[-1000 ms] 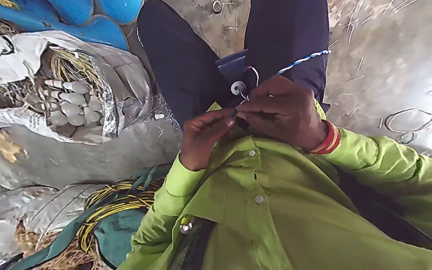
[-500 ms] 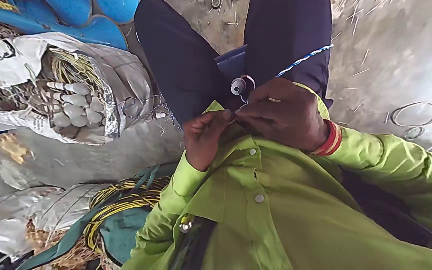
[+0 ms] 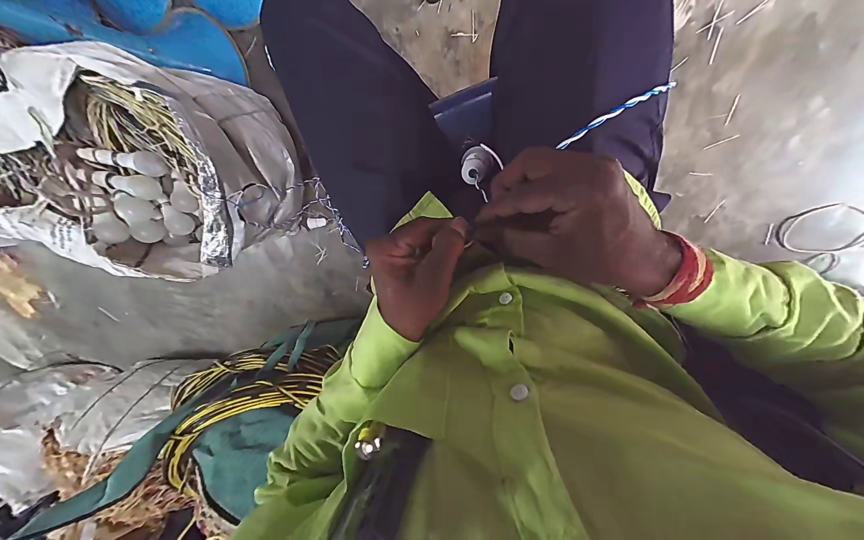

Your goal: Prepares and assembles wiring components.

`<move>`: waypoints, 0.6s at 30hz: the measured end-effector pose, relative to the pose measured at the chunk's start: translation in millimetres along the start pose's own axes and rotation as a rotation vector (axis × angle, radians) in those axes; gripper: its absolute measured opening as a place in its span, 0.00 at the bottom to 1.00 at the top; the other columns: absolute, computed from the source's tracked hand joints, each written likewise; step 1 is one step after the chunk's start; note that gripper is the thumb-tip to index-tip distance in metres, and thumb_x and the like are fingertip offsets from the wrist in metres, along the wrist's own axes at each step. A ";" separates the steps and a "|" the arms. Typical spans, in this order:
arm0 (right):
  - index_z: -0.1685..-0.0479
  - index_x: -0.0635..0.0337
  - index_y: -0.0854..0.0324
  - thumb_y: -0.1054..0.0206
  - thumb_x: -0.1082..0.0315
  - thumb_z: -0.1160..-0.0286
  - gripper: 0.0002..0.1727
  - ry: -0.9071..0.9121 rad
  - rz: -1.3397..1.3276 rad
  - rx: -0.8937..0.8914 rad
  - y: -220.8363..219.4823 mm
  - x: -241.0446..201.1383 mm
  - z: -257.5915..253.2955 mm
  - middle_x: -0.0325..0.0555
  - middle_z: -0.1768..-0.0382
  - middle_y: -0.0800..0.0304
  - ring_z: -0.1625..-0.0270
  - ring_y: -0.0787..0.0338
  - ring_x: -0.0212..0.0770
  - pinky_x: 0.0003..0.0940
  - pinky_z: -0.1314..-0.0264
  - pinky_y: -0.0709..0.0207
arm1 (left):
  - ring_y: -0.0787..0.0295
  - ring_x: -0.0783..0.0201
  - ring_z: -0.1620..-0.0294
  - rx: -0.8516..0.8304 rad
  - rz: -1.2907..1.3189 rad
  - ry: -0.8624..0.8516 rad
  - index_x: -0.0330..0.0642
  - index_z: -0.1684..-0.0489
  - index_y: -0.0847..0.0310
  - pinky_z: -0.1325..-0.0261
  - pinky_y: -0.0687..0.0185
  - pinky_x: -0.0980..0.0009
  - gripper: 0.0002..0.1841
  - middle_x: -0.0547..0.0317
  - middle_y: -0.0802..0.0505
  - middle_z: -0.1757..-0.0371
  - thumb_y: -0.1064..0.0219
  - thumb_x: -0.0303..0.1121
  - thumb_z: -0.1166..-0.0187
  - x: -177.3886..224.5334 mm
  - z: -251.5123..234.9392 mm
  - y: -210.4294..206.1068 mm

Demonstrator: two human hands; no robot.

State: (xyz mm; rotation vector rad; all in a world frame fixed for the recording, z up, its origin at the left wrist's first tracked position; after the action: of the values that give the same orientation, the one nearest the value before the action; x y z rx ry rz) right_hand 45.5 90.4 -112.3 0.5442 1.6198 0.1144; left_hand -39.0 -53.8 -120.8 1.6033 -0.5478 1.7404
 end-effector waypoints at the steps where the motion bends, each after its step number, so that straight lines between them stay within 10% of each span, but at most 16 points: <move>1: 0.61 0.58 0.04 0.27 0.68 0.31 0.07 0.013 0.002 0.009 -0.1 -1.7 0.1 0.48 0.58 0.08 0.53 0.12 0.32 0.22 0.51 0.19 | 0.16 0.81 0.76 0.009 0.003 0.020 0.40 0.70 0.11 0.69 0.16 0.79 0.10 0.72 0.09 0.75 0.37 0.25 0.18 -0.8 0.0 0.4; 9: 0.63 0.61 0.04 0.28 0.69 0.29 0.07 0.078 -0.016 0.017 -1.5 -1.5 3.8 0.48 0.60 0.09 0.55 0.13 0.32 0.22 0.53 0.21 | 0.09 0.68 0.74 0.004 0.266 0.631 0.40 0.73 0.11 0.68 0.10 0.68 0.13 0.60 0.06 0.74 0.39 0.28 0.19 -36.5 -1.4 -7.4; 15: 0.64 0.62 0.06 0.25 0.68 0.32 0.06 -0.083 -0.163 0.002 1.3 11.4 5.1 0.43 0.60 0.09 0.56 0.12 0.25 0.17 0.53 0.17 | 0.09 0.72 0.67 -0.047 -0.040 0.158 0.37 0.27 0.22 0.66 0.10 0.75 0.18 0.59 0.06 0.54 0.41 0.32 0.10 -1.6 -1.4 1.4; 18: 0.66 0.61 0.07 0.26 0.68 0.33 0.06 -0.118 -0.173 0.016 2.3 13.8 4.1 0.41 0.62 0.11 0.59 0.14 0.24 0.17 0.58 0.20 | 0.08 0.69 0.65 -0.016 -0.198 -0.121 0.26 0.33 0.21 0.62 0.07 0.71 0.17 0.51 0.07 0.53 0.35 0.25 0.17 18.8 -2.1 3.9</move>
State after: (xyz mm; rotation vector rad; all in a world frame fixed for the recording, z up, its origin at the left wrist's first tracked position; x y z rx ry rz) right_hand 49.7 97.1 -124.5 0.4129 1.5463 -0.0587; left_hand -43.1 -51.0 -102.1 1.6986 -0.4421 1.4980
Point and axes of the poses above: each hand's wrist, its own z-axis away from the middle knuckle, its own y-axis out of the back of the hand, x = y × z, the point moved 8 cm from there along -z, towards the middle knuckle
